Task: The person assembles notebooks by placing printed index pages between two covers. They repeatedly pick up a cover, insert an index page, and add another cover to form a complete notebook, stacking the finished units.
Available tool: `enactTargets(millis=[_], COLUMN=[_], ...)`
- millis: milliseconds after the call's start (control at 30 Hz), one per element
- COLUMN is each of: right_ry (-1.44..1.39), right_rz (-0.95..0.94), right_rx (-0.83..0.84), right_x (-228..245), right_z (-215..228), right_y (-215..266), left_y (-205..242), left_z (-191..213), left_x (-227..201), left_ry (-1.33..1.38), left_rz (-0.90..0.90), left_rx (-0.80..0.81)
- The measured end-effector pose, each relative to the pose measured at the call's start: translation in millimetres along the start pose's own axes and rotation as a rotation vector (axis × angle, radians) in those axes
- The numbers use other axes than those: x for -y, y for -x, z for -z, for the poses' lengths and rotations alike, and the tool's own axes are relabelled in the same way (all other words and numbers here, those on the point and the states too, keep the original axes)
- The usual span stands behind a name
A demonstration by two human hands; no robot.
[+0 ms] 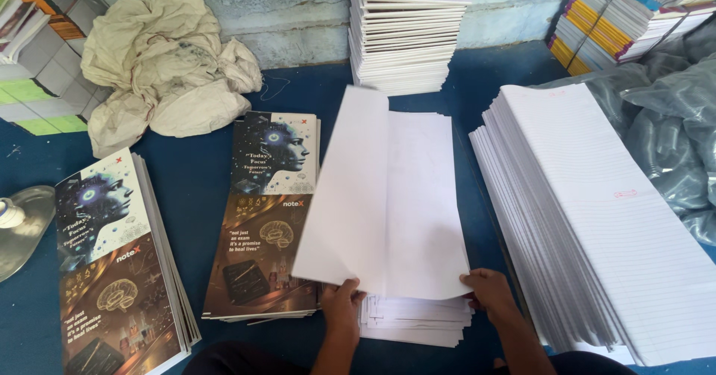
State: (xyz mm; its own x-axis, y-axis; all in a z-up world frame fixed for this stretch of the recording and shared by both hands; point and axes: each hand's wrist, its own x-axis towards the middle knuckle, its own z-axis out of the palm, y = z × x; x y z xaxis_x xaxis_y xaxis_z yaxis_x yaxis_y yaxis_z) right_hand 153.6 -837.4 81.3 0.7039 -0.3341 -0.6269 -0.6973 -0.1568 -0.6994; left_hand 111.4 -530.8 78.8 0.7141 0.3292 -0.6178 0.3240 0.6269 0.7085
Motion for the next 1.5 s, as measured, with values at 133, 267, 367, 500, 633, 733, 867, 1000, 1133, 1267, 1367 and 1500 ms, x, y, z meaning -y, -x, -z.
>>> enactTargets(millis=[133,267,367,500,633,733,867,1000,1133,1267,1367,1500], right_ry=[0.082,0.151,0.201,0.228,0.255,0.264,0.406,0.755,0.76,0.765,0.809,0.818], right_rz=[0.029,0.095,0.097,0.112,0.09,0.062,0.082,0.146,0.089,-0.019,-0.04,-0.062], right_rx=[-0.04,-0.076,-0.12,-0.148,-0.159,-0.18,-0.204,-0.149,-0.16,-0.116,-0.104,-0.124], right_x=[0.1,-0.9,0.8,0.8,-2.1,-7.8,-27.0,-43.4,-49.8,-35.9,-25.7,-8.1], right_z=[1.4,3.4,1.9,2.1,3.9,5.8,10.0,9.7,12.3,12.4,13.4,11.6], right_y=[2.6,8.8,11.3,10.2,6.8,-2.1,-28.3,-62.1,-63.6,-49.3,-33.1,-11.1], left_y=[5.4,-1.3,-11.0,-15.9,-15.1,-15.0,-15.2,-8.5,1.2,11.0,18.9,31.2], left_z=[-6.8,-3.3,10.9,30.5,44.1,49.5,55.0,57.6,56.0,54.1,48.2,44.5], left_x=[-16.2,-31.3,-36.6,-35.2,-35.7,-38.1,-42.8,-45.9,-49.6,-57.6,-62.2,-67.2], left_ry=[0.049,0.075,0.028,-0.054,-0.053,-0.037,-0.136,-0.43,-0.806,-1.03,-1.106,-1.147], left_rz=[0.081,0.056,-0.023,-0.092,-0.106,-0.086,-0.066,-0.083,-0.206,-0.176,-0.18,-0.398], left_rx=[-0.072,-0.141,-0.126,-0.14,-0.137,-0.144,-0.204,-0.269,-0.285,-0.275,-0.299,-0.377])
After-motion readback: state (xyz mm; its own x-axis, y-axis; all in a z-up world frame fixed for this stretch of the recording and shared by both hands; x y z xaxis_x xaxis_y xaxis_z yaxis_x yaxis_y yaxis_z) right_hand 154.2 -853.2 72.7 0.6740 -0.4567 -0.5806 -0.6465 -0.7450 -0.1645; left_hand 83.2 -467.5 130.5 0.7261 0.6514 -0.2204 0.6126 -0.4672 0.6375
